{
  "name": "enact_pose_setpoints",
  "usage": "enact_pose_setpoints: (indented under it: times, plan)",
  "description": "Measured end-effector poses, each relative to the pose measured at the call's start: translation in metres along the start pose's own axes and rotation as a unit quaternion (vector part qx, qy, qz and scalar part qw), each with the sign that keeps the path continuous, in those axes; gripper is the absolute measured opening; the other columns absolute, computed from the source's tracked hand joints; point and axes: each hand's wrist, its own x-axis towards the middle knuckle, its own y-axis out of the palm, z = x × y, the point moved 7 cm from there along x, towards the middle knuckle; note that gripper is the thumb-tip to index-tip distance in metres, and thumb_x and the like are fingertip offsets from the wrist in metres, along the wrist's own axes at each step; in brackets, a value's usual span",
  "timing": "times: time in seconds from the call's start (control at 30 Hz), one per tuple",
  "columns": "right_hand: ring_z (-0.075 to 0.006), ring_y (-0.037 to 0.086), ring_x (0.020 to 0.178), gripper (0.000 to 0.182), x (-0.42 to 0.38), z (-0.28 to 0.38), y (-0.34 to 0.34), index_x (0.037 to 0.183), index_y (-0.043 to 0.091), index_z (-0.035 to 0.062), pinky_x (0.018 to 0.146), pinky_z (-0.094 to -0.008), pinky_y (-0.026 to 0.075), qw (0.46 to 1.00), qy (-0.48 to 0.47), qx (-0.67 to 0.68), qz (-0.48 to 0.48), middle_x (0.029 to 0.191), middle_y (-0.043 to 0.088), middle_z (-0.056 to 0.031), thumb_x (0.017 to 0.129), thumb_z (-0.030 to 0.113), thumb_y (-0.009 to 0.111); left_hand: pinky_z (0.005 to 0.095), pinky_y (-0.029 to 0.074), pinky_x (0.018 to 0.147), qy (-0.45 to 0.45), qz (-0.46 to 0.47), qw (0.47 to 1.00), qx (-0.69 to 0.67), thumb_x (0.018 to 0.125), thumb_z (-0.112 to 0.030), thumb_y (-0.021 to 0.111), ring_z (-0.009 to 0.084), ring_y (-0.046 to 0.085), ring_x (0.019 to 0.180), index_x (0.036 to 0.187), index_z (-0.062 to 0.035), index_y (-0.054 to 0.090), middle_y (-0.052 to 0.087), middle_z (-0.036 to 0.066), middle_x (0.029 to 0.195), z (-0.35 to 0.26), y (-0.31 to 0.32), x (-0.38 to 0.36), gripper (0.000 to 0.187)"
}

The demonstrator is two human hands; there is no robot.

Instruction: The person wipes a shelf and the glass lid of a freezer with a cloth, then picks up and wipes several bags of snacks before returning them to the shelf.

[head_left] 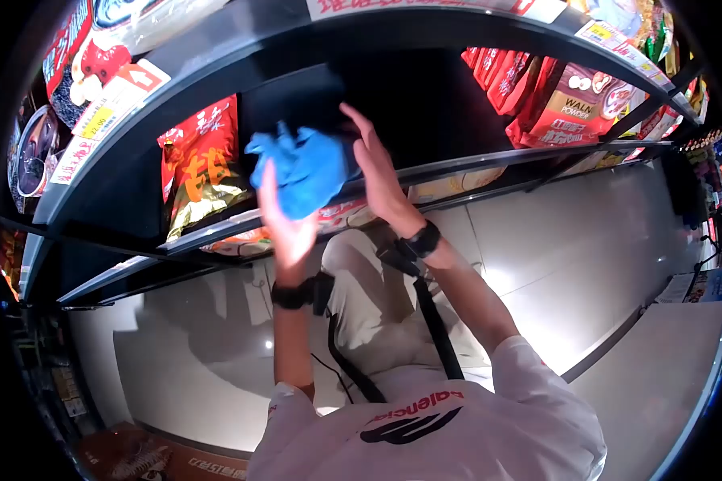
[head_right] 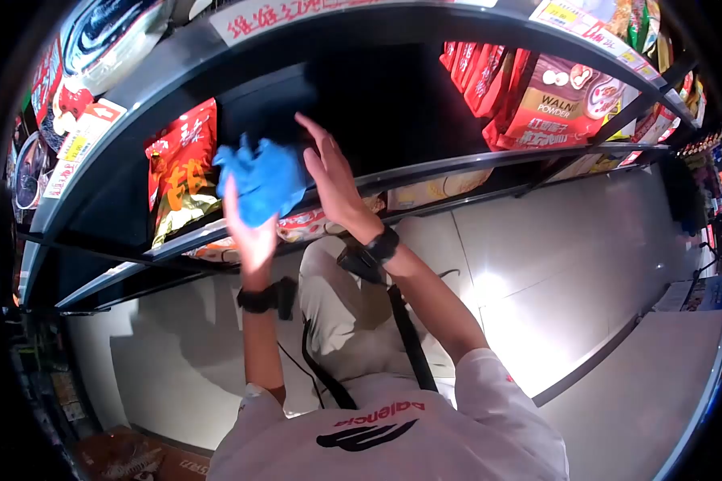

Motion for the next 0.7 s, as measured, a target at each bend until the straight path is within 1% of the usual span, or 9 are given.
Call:
enact_pose_setpoints:
  times: [0.1, 0.23, 0.3, 0.37, 0.43, 0.47, 0.5, 0.6, 0.7]
  plan:
    - [-0.0261, 0.057, 0.129, 0.064, 0.019, 0.005, -0.013, 0.147, 0.049, 0.0097, 0.108, -0.0367, 0.044, 0.993, 0.032, -0.006, 0.116, 0.140, 0.058, -0.0134, 0.091, 0.025, 0.076, 0.0492, 0.042, 0.109, 0.136, 0.123, 0.983, -0.013, 0.071, -0.017, 0.084, 0.0476, 0.051, 0.130, 0.155, 0.0005, 0.034, 0.050, 0.029, 0.142, -0.040, 0.068, 0.028, 0.100]
    - [-0.0210, 0.066, 0.109, 0.049, 0.063, -0.026, -0.098, 0.128, 0.062, 0.0054, 0.096, -0.0358, 0.052, 0.990, 0.070, -0.115, 0.043, 0.116, 0.070, -0.0124, 0.084, 0.016, 0.082, 0.0457, 0.047, 0.092, 0.142, 0.090, 0.963, 0.209, 0.081, -0.027, 0.079, 0.0367, 0.057, 0.104, 0.154, -0.0059, 0.041, 0.060, 0.019, 0.116, -0.046, 0.064, 0.036, 0.085]
    - [-0.0257, 0.068, 0.109, 0.048, 0.086, -0.039, -0.148, 0.129, 0.062, 0.0111, 0.097, -0.0369, 0.052, 0.976, 0.074, -0.202, 0.026, 0.115, 0.071, -0.0148, 0.084, 0.017, 0.080, 0.0394, 0.051, 0.071, 0.109, 0.008, 0.957, 0.268, 0.089, -0.023, 0.070, 0.0298, 0.061, 0.079, 0.101, -0.0045, 0.069, 0.063, 0.011, 0.083, -0.013, 0.069, 0.028, 0.022]
    - [-0.0431, 0.053, 0.134, 0.067, 0.105, -0.061, -0.180, 0.147, 0.048, 0.0186, 0.109, -0.0447, 0.045, 0.914, 0.034, -0.387, 0.119, 0.143, 0.056, -0.0254, 0.089, 0.039, 0.075, 0.0378, 0.050, 0.062, 0.180, 0.024, 0.943, 0.277, 0.090, -0.020, 0.067, 0.0270, 0.062, 0.068, 0.075, -0.0051, 0.065, 0.062, 0.008, 0.072, -0.012, 0.085, 0.015, 0.021]
    - [-0.0411, 0.043, 0.143, 0.087, 0.089, -0.091, -0.190, 0.159, 0.033, 0.0236, 0.117, -0.0442, 0.037, 0.760, 0.155, -0.565, 0.282, 0.152, 0.044, -0.0243, 0.088, 0.054, 0.072, 0.0364, 0.050, 0.061, 0.191, 0.026, 0.938, 0.288, 0.090, -0.017, 0.066, 0.0258, 0.063, 0.066, 0.072, -0.0052, 0.066, 0.064, 0.008, 0.071, -0.011, 0.086, 0.015, 0.022]
    - [-0.0462, 0.022, 0.154, 0.103, 0.077, -0.101, -0.187, 0.165, 0.012, 0.0322, 0.123, -0.0496, 0.026, 0.755, 0.187, -0.529, 0.340, 0.166, 0.021, -0.0266, 0.084, 0.068, 0.065, 0.0357, 0.050, 0.061, 0.199, 0.026, 0.935, 0.291, 0.090, -0.016, 0.065, 0.0251, 0.063, 0.065, 0.071, -0.0052, 0.066, 0.064, 0.007, 0.071, -0.011, 0.088, 0.016, 0.022]
    - [-0.0470, 0.014, 0.155, 0.101, 0.078, -0.099, -0.183, 0.165, 0.012, 0.0342, 0.124, -0.0524, 0.023, 0.749, 0.190, -0.524, 0.357, 0.168, 0.011, -0.0286, 0.086, 0.060, 0.070, 0.0355, 0.050, 0.061, 0.212, 0.019, 0.934, 0.286, 0.090, -0.016, 0.065, 0.0249, 0.063, 0.065, 0.072, -0.0052, 0.067, 0.065, 0.007, 0.072, -0.011, 0.088, 0.014, 0.021]
    - [-0.0468, 0.019, 0.154, 0.106, 0.083, -0.100, -0.154, 0.166, 0.010, 0.0340, 0.123, -0.0518, 0.025, 0.762, 0.143, -0.478, 0.413, 0.167, 0.016, -0.0271, 0.085, 0.044, 0.078, 0.0346, 0.050, 0.061, 0.246, -0.006, 0.930, 0.273, 0.088, -0.014, 0.065, 0.0237, 0.064, 0.066, 0.074, -0.0047, 0.070, 0.068, 0.007, 0.076, -0.011, 0.087, 0.011, 0.017]
    - [-0.0401, 0.040, 0.143, 0.101, 0.067, -0.080, -0.066, 0.166, 0.017, 0.0181, 0.119, -0.0438, 0.034, 0.827, 0.022, -0.296, 0.478, 0.156, 0.037, -0.0283, 0.087, 0.032, 0.079, 0.0367, 0.051, 0.062, 0.222, 0.020, 0.930, 0.292, 0.088, -0.016, 0.063, 0.0252, 0.064, 0.068, 0.072, -0.0054, 0.067, 0.066, 0.007, 0.075, -0.009, 0.089, 0.012, 0.020]
